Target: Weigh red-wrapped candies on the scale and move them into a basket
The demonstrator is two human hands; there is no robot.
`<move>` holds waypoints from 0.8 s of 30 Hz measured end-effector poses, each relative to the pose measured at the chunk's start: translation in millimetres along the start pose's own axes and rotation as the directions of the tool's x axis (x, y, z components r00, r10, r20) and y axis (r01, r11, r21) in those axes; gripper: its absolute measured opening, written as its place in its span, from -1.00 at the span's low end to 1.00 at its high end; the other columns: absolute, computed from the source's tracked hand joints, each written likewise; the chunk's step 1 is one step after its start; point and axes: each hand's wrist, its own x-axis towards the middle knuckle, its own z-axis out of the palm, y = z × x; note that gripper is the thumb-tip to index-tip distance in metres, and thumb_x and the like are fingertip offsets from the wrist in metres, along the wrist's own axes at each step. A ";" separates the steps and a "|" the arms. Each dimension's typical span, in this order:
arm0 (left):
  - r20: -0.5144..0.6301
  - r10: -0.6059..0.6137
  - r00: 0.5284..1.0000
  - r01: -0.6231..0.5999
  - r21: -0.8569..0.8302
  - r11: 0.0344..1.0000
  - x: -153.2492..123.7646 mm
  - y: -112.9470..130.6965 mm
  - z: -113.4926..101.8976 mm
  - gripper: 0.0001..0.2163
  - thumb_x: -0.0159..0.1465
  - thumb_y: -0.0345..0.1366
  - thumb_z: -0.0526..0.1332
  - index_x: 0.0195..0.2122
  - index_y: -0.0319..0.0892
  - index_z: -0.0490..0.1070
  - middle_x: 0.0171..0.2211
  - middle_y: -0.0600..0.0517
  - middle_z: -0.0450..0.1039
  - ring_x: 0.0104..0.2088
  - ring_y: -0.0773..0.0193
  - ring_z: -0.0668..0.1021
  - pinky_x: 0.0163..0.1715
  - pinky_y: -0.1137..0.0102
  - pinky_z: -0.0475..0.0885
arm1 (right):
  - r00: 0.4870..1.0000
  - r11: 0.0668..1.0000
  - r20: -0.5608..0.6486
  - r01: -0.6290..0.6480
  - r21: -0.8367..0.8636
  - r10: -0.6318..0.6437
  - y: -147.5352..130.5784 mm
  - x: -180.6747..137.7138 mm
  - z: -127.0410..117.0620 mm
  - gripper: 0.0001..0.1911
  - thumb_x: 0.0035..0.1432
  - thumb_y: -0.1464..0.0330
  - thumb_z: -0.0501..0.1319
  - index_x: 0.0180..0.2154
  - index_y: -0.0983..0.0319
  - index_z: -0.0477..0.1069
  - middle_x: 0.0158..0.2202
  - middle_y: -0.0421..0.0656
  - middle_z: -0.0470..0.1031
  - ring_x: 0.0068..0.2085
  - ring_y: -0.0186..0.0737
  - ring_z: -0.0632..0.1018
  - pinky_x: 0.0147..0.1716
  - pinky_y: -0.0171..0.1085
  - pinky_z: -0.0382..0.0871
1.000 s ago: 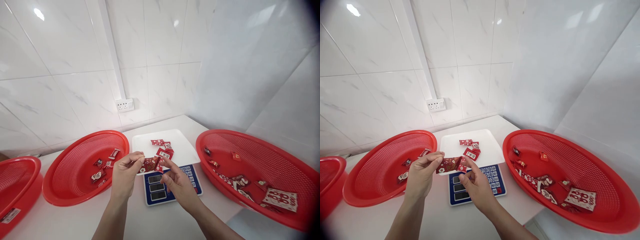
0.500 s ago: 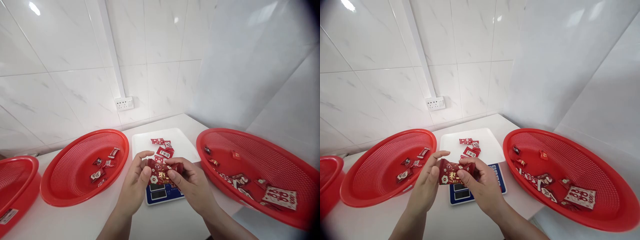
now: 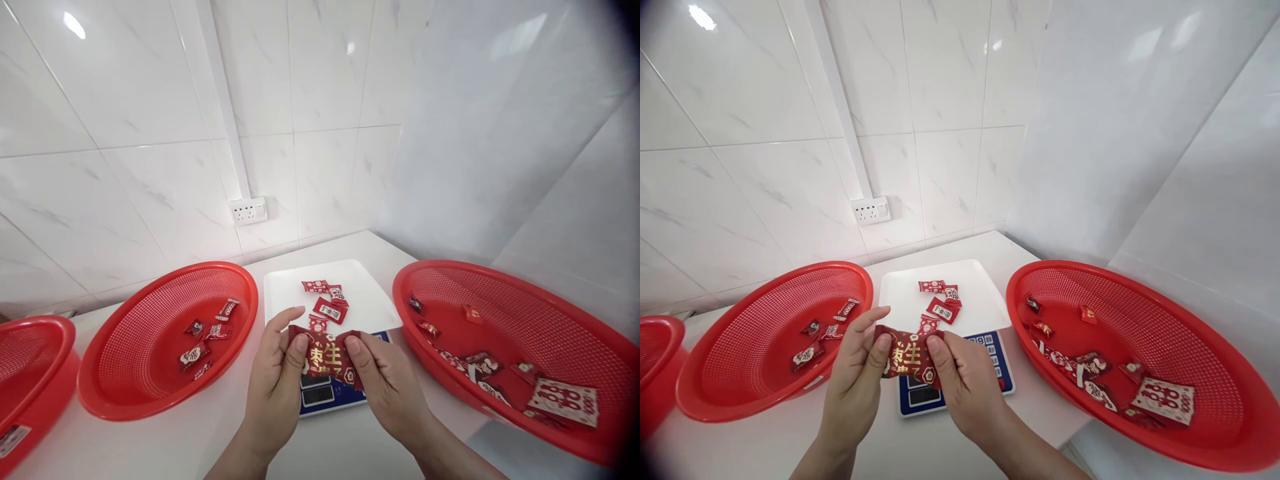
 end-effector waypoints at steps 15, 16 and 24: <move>-0.037 0.026 0.999 0.005 0.659 0.752 56.6 -37.3 -40.0 -0.70 0.31 -0.14 -0.06 -0.09 -0.10 0.37 -0.39 0.00 0.51 -0.42 0.19 0.52 -0.41 0.35 0.34 | 0.983 0.905 0.179 0.050 -0.423 0.029 49.6 11.4 1.1 -0.62 0.00 0.42 0.28 -0.08 0.12 0.43 -0.06 -0.08 0.43 -0.03 -0.03 0.44 -0.08 -0.11 0.35; -0.029 0.014 1.000 0.009 0.680 0.733 58.4 -41.2 -40.5 -0.71 0.31 -0.16 -0.05 -0.09 -0.10 0.38 -0.40 0.00 0.51 -0.42 0.18 0.52 -0.40 0.35 0.34 | 0.979 0.894 0.205 0.074 -0.442 0.020 52.0 10.8 4.1 -0.59 -0.02 0.47 0.28 -0.08 0.12 0.44 -0.05 -0.08 0.43 -0.02 -0.02 0.43 -0.06 -0.11 0.34; -0.034 -0.014 0.999 0.035 0.805 0.592 60.3 -48.6 -44.6 -0.72 0.25 -0.20 0.03 -0.08 -0.08 0.41 -0.34 -0.08 0.53 -0.30 0.02 0.53 -0.42 0.32 0.27 | 0.978 0.878 0.179 0.177 -0.445 -0.106 63.5 15.6 15.9 -0.76 0.20 0.47 0.06 -0.29 0.18 0.50 -0.28 -0.08 0.50 -0.21 -0.09 0.49 -0.23 -0.14 0.40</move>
